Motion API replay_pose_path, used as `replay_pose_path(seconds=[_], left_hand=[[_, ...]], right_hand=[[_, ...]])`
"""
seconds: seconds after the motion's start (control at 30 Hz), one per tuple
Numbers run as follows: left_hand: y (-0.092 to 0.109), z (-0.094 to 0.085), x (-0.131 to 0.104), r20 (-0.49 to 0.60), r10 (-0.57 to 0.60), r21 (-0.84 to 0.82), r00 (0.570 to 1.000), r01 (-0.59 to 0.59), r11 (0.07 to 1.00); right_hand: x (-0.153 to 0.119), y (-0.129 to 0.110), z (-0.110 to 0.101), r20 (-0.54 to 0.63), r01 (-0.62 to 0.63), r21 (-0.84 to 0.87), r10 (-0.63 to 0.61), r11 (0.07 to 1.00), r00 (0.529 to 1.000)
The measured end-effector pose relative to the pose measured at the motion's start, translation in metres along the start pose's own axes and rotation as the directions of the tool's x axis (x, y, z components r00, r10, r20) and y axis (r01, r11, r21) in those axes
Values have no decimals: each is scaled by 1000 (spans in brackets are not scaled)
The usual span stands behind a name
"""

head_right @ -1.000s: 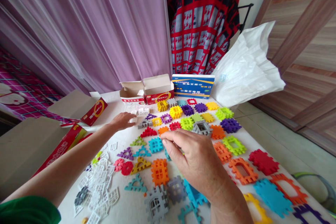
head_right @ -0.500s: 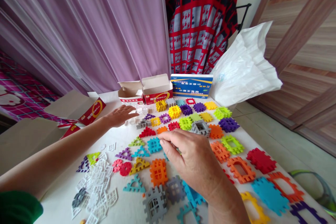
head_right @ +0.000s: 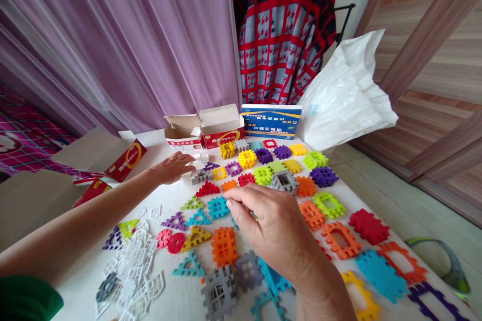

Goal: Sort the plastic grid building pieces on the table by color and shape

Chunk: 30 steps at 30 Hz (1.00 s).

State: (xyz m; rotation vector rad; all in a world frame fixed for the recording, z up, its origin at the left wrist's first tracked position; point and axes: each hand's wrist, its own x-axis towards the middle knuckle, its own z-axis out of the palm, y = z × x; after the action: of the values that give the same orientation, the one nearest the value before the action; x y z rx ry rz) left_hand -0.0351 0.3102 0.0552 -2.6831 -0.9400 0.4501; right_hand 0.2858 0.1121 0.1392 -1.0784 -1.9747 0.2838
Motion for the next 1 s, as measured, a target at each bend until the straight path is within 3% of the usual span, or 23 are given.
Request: replay_pose_path(seconds=[0.27, 0.53, 0.77, 1.0], left_hand=[[0, 9, 3, -86, 44, 18, 995, -42, 999], [2, 4, -2, -122, 20, 64, 992, -12, 998], [0, 7, -3, -150, 98, 157, 984, -74, 985], [1, 12, -1, -143, 114, 118, 983, -97, 988]], right_hand=[[0, 1, -1, 4, -10, 7, 10, 1000, 1000], [-1, 1, -1, -2, -16, -2, 16, 1000, 1000], [-1, 3, 0, -11, 0, -10, 0, 1000, 1000], [-2, 4, -1, -10, -10, 0, 10, 1000, 1000]])
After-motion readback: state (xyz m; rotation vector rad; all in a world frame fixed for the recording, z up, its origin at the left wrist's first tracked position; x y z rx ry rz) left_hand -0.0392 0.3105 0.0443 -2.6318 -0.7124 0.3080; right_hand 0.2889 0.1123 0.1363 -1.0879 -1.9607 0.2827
